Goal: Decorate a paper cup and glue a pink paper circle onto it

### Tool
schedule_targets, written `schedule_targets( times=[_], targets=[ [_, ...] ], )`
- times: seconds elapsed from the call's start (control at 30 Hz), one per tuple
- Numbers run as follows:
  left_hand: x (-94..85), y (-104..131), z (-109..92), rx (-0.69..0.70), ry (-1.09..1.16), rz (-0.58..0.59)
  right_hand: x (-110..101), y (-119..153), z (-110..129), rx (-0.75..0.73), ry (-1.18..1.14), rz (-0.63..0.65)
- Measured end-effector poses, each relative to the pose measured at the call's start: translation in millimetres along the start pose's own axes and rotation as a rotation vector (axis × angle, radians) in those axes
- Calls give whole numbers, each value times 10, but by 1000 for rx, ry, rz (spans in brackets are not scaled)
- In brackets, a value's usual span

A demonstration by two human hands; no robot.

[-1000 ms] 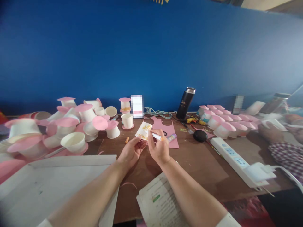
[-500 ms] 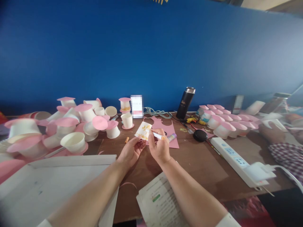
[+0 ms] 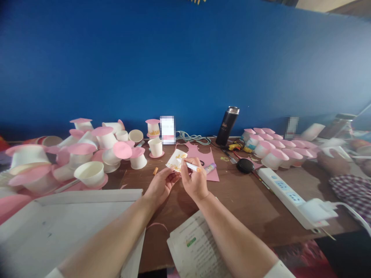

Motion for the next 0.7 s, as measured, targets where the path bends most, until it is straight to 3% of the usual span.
schedule_targets(
  times=[0.7],
  targets=[
    [-30,-32,-5,1,14,-46,-36,-36,-1,13,72,-56]
  ],
)
Point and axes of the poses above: each hand's wrist, its own y-axis away from the middle knuckle, its own x-axis out of the palm, z = x × y, the point moved 6 cm from there along -y, towards the middle knuckle, and after that the axes turned 12 degrees about -z, right-handed, at the moved point
